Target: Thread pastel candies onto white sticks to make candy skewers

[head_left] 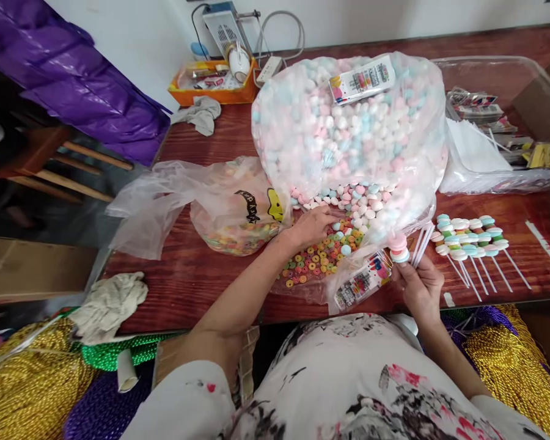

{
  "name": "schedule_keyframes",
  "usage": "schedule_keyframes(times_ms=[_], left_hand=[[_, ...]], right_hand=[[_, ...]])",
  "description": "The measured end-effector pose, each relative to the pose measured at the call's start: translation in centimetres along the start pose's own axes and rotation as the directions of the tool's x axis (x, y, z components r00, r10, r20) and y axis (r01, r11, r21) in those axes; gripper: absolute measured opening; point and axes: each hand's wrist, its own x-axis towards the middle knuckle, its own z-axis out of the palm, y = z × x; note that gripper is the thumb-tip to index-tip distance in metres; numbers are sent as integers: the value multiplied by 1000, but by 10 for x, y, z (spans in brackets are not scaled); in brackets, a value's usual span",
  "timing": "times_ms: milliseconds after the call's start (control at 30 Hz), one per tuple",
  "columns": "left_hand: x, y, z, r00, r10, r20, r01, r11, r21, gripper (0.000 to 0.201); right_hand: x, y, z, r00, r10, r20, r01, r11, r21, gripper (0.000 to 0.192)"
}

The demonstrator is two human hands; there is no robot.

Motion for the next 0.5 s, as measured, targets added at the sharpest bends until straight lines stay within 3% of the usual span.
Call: schedule_keyframes(times_ms=[100,200,333,500], left_hand=[[3,-3,4,994,-106,6,106,993,51,26],[-2,-6,0,980,-198,-3,197,979,-40,14],[-4,-10,-11,973,-217,77,225,969,-105,13],[-4,-11,-29,956,-282,83,282,959,15,19]], right_hand=[[-9,9,-8,999,-28,45,31,997,-68,15],[-10,15,-17,998,-22,59,26,997,-75,15],[-5,15,-21,999,-8,40,11,996,-86,16],[-5,12,-17,996,-43,76,51,993,-107,15]])
